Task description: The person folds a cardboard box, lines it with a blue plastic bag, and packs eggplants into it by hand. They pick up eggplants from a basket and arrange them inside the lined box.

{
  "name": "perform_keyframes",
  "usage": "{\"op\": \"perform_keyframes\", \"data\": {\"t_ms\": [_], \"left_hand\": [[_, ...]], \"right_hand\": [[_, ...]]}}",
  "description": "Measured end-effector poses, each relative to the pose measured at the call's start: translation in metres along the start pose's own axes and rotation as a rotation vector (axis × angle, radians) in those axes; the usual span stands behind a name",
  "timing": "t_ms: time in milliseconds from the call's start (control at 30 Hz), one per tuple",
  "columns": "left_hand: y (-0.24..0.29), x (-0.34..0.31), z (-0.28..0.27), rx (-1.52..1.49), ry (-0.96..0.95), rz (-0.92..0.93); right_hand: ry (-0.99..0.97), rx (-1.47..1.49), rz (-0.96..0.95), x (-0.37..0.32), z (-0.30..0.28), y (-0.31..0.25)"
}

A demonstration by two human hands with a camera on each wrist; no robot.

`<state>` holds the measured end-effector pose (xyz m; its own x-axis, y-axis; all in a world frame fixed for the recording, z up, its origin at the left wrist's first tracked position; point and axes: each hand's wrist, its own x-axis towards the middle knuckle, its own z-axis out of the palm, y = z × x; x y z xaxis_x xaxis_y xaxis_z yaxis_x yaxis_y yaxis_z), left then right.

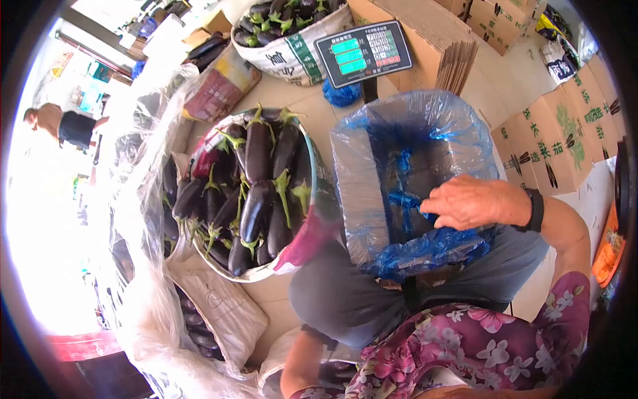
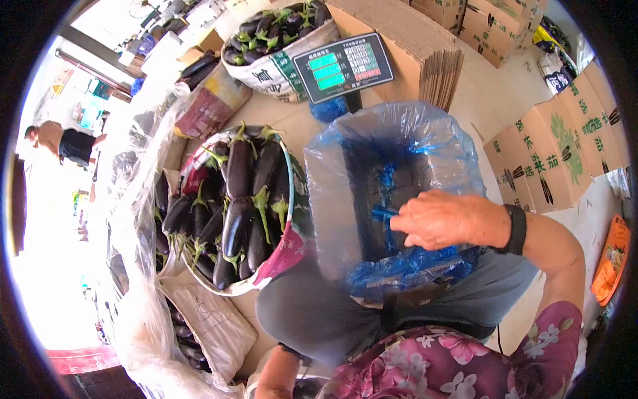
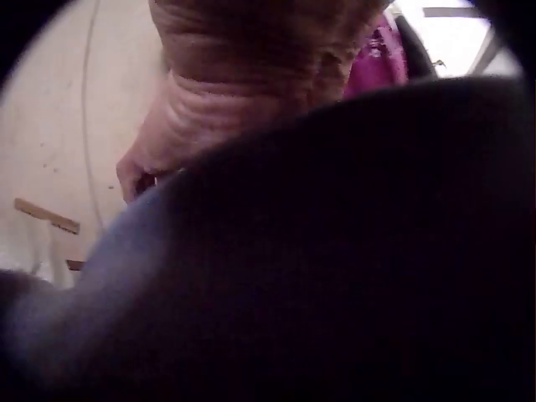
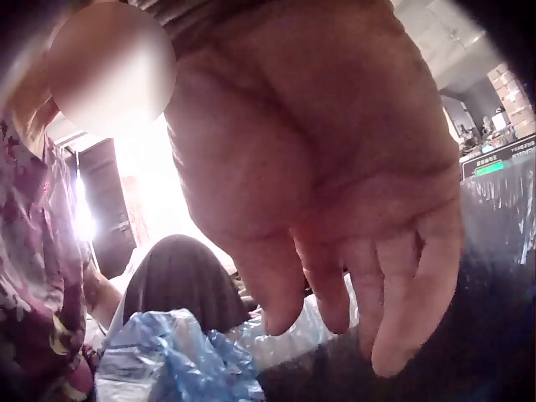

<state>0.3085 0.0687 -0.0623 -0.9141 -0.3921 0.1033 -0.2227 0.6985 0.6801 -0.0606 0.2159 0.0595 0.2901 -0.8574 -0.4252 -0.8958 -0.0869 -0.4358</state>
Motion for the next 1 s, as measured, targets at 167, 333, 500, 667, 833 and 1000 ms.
{"op": "perform_keyframes", "data": {"t_ms": [167, 333, 500, 667, 833, 1000], "left_hand": [[-0.006, 0.018, -0.002, 0.016, 0.028, 0.038], [-0.009, 0.014, -0.007, 0.03, 0.031, 0.019], [-0.013, 0.008, 0.006, -0.008, -0.003, -0.005], [-0.012, -0.016, 0.017, -0.041, -0.025, -0.082], [-0.009, -0.034, 0.027, -0.077, -0.031, -0.144], [-0.002, -0.061, 0.037, -0.112, -0.031, -0.221]], "right_hand": [[0.034, -0.034, -0.006, -0.007, 0.016, -0.007], [0.071, -0.013, -0.035, -0.008, 0.021, -0.011], [0.082, -0.006, -0.039, -0.005, 0.028, -0.003], [0.055, -0.004, -0.047, 0.002, 0.027, -0.003], [0.033, 0.02, -0.017, 0.007, 0.026, -0.004], [0.071, 0.003, -0.048, 0.011, 0.019, -0.009]]}}
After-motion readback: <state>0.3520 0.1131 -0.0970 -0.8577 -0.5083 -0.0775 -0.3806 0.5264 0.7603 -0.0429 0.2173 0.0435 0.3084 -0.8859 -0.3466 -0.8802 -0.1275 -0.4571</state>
